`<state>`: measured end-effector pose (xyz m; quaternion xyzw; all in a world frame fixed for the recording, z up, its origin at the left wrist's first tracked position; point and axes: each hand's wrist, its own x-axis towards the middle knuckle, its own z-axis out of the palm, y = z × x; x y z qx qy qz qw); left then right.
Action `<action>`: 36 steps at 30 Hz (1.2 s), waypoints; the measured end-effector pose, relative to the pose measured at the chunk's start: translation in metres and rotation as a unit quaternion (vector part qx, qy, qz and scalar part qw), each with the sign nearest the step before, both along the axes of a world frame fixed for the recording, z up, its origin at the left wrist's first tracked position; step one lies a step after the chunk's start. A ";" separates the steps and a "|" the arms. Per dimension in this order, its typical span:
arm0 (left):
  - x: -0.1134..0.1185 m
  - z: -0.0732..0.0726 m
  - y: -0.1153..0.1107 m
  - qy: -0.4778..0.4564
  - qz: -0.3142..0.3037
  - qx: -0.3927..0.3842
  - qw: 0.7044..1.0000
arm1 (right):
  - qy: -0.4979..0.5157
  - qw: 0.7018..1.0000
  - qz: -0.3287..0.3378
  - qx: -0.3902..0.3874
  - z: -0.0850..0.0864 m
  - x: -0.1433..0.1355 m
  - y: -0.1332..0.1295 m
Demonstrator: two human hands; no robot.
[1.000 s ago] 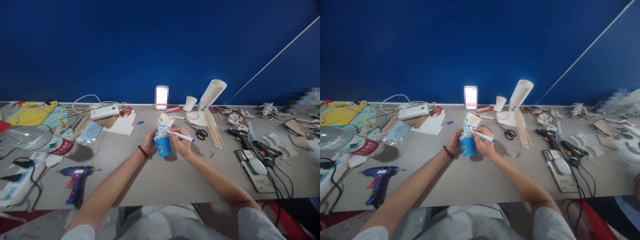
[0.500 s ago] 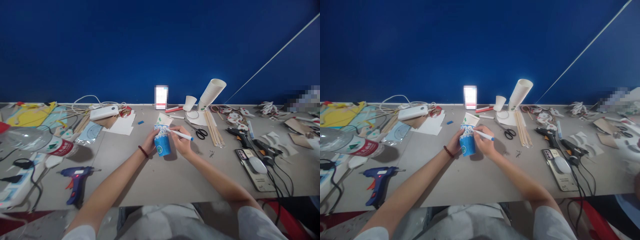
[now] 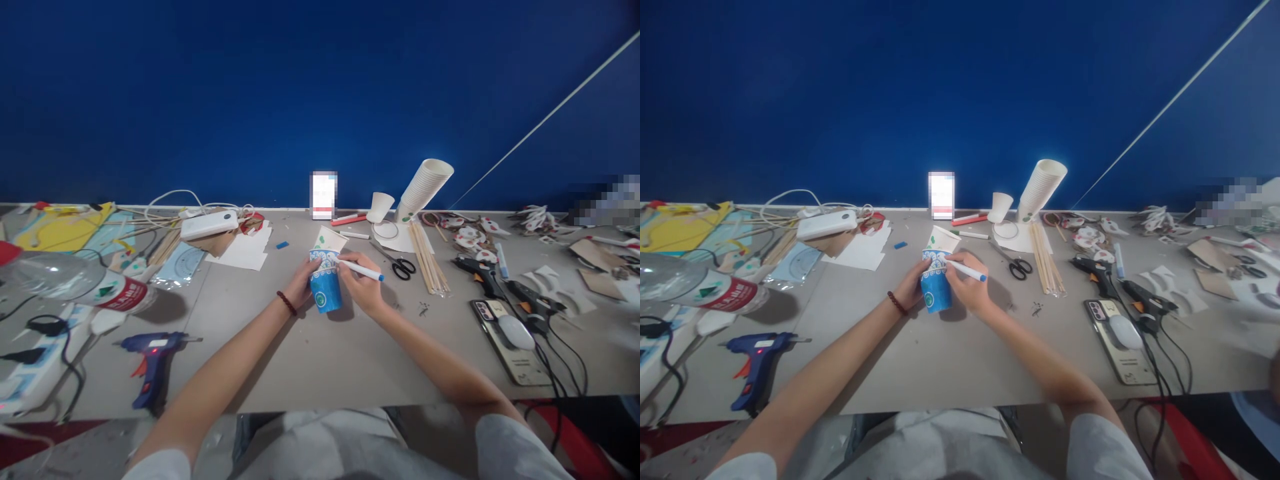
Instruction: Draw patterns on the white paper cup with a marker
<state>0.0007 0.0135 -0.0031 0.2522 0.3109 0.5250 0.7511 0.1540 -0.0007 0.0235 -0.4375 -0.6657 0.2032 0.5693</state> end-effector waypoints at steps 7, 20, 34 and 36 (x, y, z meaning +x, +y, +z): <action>0.000 -0.002 0.000 0.009 0.007 0.006 1.000 | -0.007 1.000 -0.005 -0.003 0.001 -0.001 -0.001; 0.000 0.001 0.000 -0.003 -0.002 0.011 1.000 | 0.012 1.000 0.005 -0.001 -0.001 0.001 0.000; -0.001 -0.003 0.001 0.002 -0.004 0.017 1.000 | 0.013 1.000 0.004 0.014 -0.001 0.002 -0.001; -0.001 -0.003 0.001 0.005 -0.002 0.011 1.000 | 0.005 1.000 -0.005 0.014 -0.001 0.002 0.000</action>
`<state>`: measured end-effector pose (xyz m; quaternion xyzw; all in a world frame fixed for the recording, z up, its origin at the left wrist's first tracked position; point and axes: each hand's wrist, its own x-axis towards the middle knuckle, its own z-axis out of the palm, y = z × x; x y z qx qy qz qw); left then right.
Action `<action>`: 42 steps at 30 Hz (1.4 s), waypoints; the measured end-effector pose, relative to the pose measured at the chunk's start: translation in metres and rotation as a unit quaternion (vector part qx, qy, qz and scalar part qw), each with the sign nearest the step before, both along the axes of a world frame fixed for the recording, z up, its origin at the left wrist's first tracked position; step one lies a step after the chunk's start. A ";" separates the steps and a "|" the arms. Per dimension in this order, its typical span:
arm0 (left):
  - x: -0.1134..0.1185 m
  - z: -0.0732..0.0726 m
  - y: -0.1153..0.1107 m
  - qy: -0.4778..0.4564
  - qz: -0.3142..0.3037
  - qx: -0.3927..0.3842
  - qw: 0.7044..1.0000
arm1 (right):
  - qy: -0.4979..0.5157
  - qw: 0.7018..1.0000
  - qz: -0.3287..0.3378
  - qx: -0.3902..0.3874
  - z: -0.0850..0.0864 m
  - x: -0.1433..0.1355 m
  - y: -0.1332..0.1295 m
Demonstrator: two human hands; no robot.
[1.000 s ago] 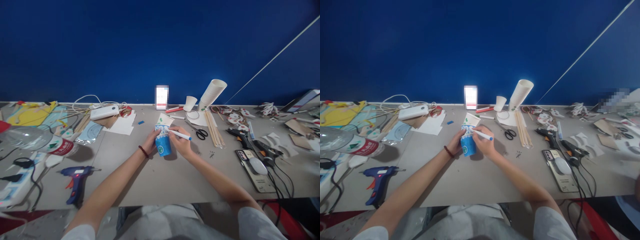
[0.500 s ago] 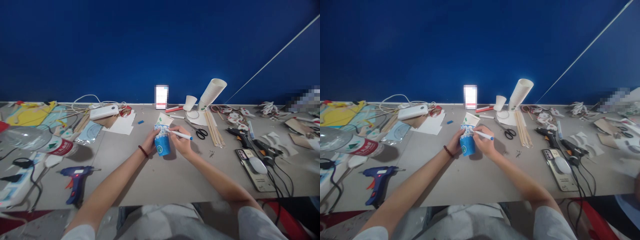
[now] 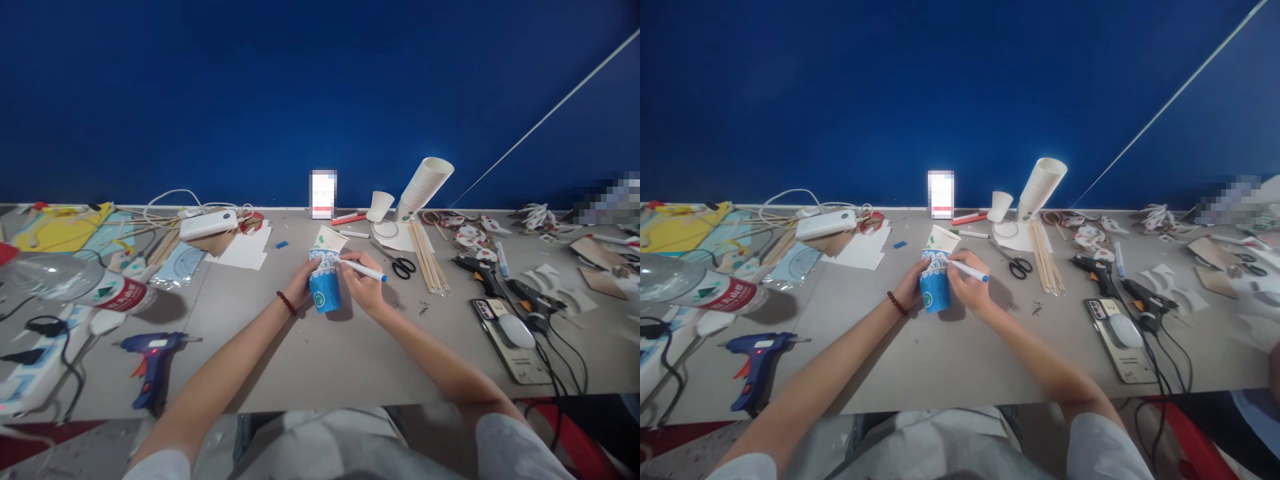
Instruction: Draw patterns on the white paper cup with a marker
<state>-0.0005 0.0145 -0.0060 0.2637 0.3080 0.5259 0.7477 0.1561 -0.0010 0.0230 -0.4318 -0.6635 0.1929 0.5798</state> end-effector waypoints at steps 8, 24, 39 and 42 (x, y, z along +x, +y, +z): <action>0.001 0.004 -0.002 -0.001 0.000 -0.007 1.000 | -0.007 1.000 -0.010 -0.013 0.002 -0.002 0.000; 0.001 0.006 -0.003 0.008 -0.003 0.007 1.000 | 0.010 0.999 0.014 -0.027 0.001 0.000 -0.001; 0.001 0.006 -0.003 0.000 -0.007 0.007 1.000 | 0.012 0.999 -0.001 -0.030 0.002 0.000 -0.002; 0.001 0.007 -0.004 -0.001 -0.006 0.002 1.000 | 0.012 0.999 -0.013 -0.029 0.001 0.000 -0.001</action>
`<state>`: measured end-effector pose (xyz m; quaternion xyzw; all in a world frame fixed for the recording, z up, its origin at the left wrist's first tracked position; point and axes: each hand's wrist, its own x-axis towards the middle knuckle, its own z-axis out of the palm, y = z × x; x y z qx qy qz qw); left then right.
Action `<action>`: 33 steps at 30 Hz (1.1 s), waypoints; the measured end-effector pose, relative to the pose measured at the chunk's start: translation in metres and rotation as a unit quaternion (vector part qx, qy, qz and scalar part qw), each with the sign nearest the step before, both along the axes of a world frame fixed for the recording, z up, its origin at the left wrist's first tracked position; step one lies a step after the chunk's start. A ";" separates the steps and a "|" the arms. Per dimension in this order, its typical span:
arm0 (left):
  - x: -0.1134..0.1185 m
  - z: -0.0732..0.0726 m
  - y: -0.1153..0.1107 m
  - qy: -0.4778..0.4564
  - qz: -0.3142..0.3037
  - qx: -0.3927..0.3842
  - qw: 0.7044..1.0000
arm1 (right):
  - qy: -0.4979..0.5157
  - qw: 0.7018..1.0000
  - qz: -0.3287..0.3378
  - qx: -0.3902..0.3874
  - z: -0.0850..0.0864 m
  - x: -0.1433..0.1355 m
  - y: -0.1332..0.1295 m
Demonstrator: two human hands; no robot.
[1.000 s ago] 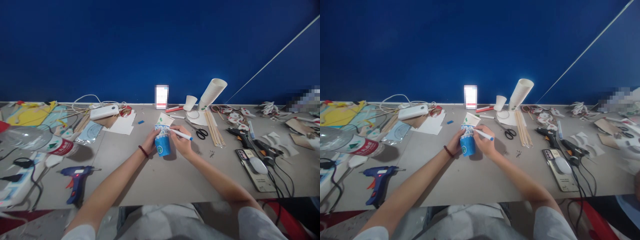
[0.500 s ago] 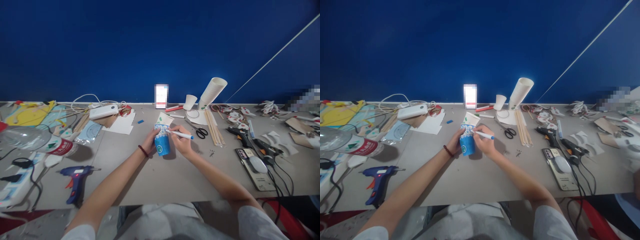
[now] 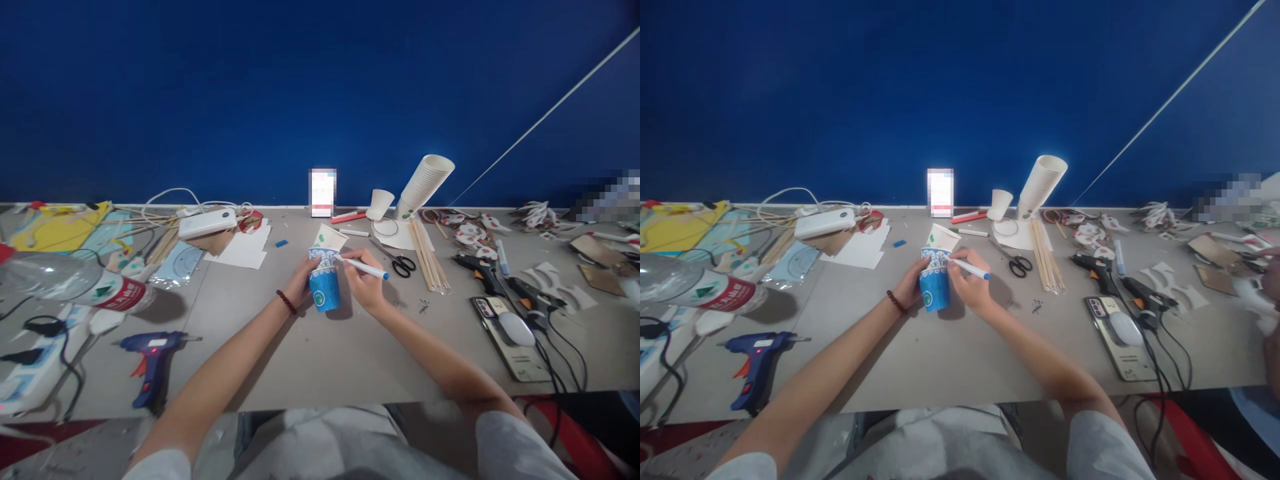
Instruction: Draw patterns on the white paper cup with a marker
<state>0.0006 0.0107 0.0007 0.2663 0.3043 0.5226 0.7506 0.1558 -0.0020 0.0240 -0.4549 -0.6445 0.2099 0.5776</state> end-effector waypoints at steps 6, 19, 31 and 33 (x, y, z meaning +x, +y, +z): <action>0.000 -0.001 0.001 -0.002 -0.002 -0.013 1.000 | 0.006 1.000 -0.008 0.000 -0.002 -0.001 0.001; -0.001 -0.001 0.001 0.010 0.000 -0.002 1.000 | -0.015 1.000 0.008 0.008 0.001 -0.001 -0.001; -0.001 0.000 0.000 0.004 -0.008 -0.012 1.000 | 0.011 1.000 0.002 -0.003 0.000 0.000 0.000; -0.001 -0.001 0.000 0.006 -0.005 -0.013 1.000 | 0.010 1.000 0.000 -0.001 -0.001 0.000 0.000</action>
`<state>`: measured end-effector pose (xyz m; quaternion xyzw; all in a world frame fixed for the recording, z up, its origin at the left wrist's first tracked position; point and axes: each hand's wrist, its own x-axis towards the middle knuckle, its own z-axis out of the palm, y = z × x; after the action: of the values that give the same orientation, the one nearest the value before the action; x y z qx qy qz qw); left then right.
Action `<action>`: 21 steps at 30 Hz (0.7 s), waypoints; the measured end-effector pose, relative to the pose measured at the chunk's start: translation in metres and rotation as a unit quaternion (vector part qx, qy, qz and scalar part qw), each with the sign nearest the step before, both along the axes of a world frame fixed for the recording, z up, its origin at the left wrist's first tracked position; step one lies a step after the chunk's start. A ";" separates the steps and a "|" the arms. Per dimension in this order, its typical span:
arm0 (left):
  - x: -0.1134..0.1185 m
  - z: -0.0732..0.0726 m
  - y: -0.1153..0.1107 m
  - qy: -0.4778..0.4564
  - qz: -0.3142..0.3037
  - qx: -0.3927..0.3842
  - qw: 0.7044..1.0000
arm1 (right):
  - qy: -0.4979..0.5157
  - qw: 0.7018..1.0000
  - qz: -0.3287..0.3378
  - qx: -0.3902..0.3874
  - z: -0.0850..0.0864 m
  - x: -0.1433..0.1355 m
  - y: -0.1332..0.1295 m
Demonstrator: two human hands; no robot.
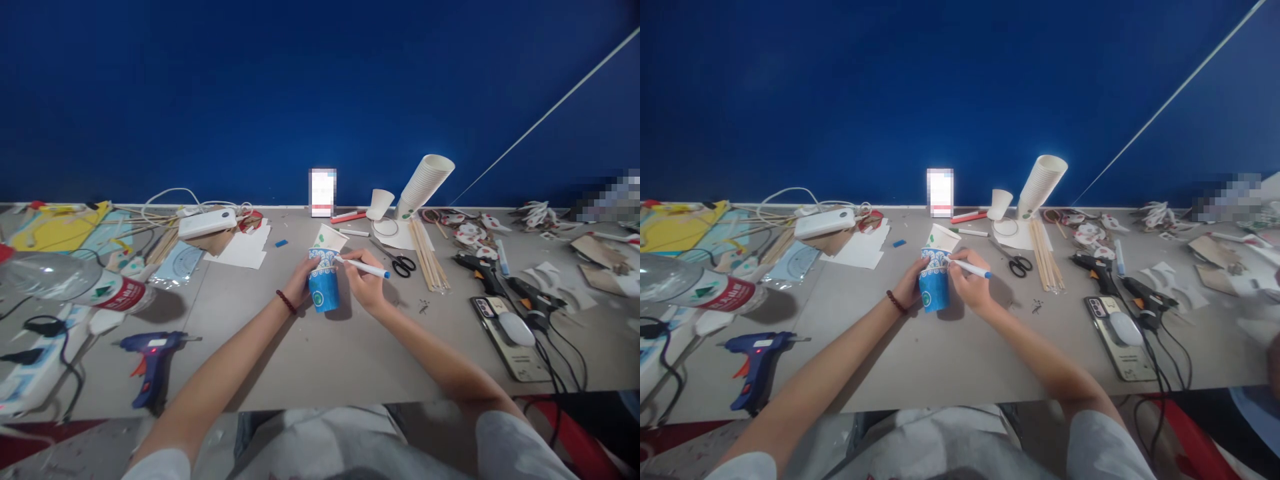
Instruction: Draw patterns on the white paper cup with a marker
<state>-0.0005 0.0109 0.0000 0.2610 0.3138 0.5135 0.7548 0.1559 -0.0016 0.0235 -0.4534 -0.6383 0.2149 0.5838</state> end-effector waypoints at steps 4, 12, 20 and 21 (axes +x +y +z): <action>0.000 0.000 0.000 -0.002 -0.003 0.006 1.000 | -0.003 1.000 0.004 0.006 0.000 0.000 0.000; 0.001 -0.003 0.001 0.002 0.004 0.019 1.000 | -0.014 1.000 0.025 0.010 -0.002 0.000 -0.001; 0.000 -0.004 0.002 0.001 -0.003 0.012 1.000 | 0.002 0.999 0.037 0.013 -0.002 0.001 -0.001; 0.000 -0.003 0.002 -0.002 -0.006 0.012 1.000 | 0.007 0.999 0.037 0.011 -0.002 0.001 -0.001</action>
<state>-0.0003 0.0124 -0.0028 0.2710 0.3048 0.5130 0.7553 0.1570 -0.0023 0.0216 -0.4213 -0.6529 0.2328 0.5848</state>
